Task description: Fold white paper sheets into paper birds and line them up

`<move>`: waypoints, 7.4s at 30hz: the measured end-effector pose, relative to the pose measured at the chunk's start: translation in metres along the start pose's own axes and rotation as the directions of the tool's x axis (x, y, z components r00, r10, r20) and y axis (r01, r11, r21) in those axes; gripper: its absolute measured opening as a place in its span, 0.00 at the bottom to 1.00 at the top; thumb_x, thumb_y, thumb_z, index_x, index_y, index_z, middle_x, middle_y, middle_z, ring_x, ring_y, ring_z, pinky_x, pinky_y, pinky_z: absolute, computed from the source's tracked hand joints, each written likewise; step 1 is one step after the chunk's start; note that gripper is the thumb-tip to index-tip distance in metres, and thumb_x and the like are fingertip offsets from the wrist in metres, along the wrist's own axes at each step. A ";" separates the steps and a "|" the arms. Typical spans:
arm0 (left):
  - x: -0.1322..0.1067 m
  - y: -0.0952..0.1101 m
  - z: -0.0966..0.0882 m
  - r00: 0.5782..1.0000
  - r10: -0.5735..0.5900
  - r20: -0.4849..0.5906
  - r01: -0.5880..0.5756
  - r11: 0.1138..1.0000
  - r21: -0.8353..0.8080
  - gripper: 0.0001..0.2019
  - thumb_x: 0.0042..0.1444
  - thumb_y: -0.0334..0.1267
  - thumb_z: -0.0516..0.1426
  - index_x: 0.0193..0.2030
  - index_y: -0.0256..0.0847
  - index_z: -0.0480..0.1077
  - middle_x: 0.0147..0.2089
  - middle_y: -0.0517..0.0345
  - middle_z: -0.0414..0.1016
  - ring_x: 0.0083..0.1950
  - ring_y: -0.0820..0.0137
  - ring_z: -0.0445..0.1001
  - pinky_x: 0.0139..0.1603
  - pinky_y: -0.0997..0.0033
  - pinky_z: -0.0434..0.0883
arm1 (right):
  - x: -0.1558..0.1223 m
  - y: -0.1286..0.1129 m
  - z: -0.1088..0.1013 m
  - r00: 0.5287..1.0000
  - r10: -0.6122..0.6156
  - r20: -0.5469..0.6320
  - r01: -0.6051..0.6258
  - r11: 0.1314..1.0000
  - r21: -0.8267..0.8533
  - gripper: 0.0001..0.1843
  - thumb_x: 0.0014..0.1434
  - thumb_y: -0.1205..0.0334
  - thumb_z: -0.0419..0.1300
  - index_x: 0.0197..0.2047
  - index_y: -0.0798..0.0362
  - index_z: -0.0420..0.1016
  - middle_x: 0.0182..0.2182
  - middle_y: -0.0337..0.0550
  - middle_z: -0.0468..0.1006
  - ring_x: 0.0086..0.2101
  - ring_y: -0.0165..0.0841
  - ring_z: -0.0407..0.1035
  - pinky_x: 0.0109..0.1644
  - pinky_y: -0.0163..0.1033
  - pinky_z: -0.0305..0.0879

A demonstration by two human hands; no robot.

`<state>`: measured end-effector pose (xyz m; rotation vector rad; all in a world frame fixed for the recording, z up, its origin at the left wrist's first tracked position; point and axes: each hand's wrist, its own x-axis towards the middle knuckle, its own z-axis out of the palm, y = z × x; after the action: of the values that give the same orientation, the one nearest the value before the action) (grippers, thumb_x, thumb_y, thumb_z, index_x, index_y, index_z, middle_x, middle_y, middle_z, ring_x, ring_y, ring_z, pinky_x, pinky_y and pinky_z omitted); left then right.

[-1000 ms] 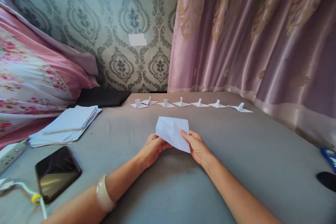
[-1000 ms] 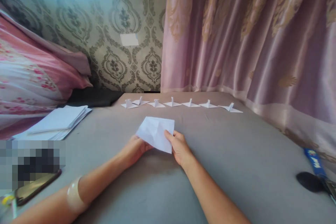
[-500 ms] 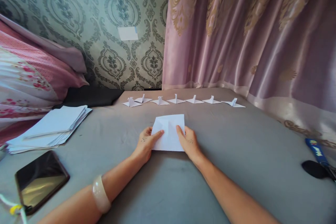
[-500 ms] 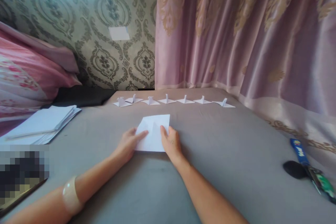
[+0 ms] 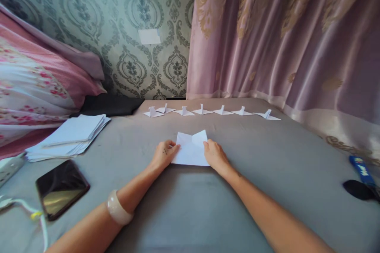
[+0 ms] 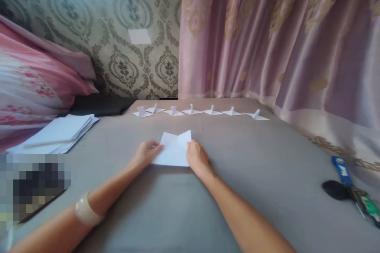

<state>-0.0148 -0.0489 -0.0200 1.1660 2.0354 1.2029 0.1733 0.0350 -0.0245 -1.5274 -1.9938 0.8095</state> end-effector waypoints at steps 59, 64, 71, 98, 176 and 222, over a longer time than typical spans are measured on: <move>-0.003 -0.013 -0.012 0.782 0.551 0.289 -0.622 0.717 0.314 0.27 0.49 0.19 0.50 0.53 0.46 0.72 0.60 0.46 0.61 0.59 0.55 0.61 0.57 0.50 0.65 | -0.003 0.000 -0.049 0.867 0.188 0.462 -0.364 0.872 0.328 0.20 0.56 0.53 0.57 0.48 0.55 0.76 0.26 0.36 0.68 0.22 0.23 0.59 0.26 0.32 0.60; -0.004 -0.010 -0.020 0.617 0.582 0.530 -0.757 0.623 0.196 0.16 0.59 0.26 0.50 0.50 0.42 0.72 0.53 0.51 0.73 0.54 0.63 0.68 0.54 0.61 0.69 | -0.001 0.011 -0.069 0.766 0.107 0.634 -0.249 0.959 0.139 0.22 0.62 0.54 0.49 0.54 0.53 0.72 0.24 0.36 0.68 0.26 0.28 0.64 0.33 0.35 0.60; -0.009 -0.003 -0.018 0.794 0.484 0.369 -0.575 0.793 0.199 0.11 0.63 0.39 0.53 0.41 0.42 0.77 0.49 0.50 0.73 0.51 0.64 0.67 0.52 0.63 0.69 | -0.006 0.022 -0.075 0.833 -0.132 0.537 0.153 0.988 0.006 0.19 0.56 0.59 0.55 0.51 0.42 0.73 0.50 0.42 0.67 0.39 0.31 0.66 0.43 0.37 0.64; 0.001 0.014 0.000 0.988 0.019 0.150 -0.061 0.958 0.281 0.15 0.55 0.38 0.58 0.20 0.38 0.61 0.44 0.51 0.68 0.49 0.60 0.64 0.52 0.56 0.65 | -0.004 0.014 -0.032 0.988 0.037 0.147 -0.020 0.993 -0.119 0.18 0.56 0.47 0.58 0.22 0.51 0.71 0.40 0.40 0.72 0.30 0.29 0.67 0.38 0.39 0.60; -0.018 -0.019 -0.005 0.901 0.356 0.248 -0.430 0.809 0.402 0.20 0.58 0.24 0.45 0.52 0.41 0.69 0.61 0.51 0.68 0.63 0.63 0.62 0.64 0.57 0.59 | -0.072 -0.056 -0.010 0.880 -0.237 0.411 0.474 0.483 -0.736 0.27 0.67 0.48 0.42 0.67 0.41 0.58 0.53 0.64 0.69 0.48 0.46 0.68 0.46 0.48 0.60; 0.004 0.014 -0.016 0.972 0.233 -0.008 -0.213 0.870 -0.445 0.08 0.58 0.42 0.58 0.38 0.41 0.69 0.29 0.62 0.72 0.22 0.77 0.63 0.26 0.74 0.61 | -0.038 -0.007 -0.046 0.935 -0.354 -0.002 0.340 0.895 0.289 0.22 0.52 0.52 0.64 0.50 0.49 0.69 0.39 0.43 0.77 0.37 0.34 0.71 0.45 0.42 0.68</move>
<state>-0.0228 -0.0494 0.0004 1.2005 1.5011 1.6314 0.2097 0.0042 0.0113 -0.9595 -2.0026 0.9402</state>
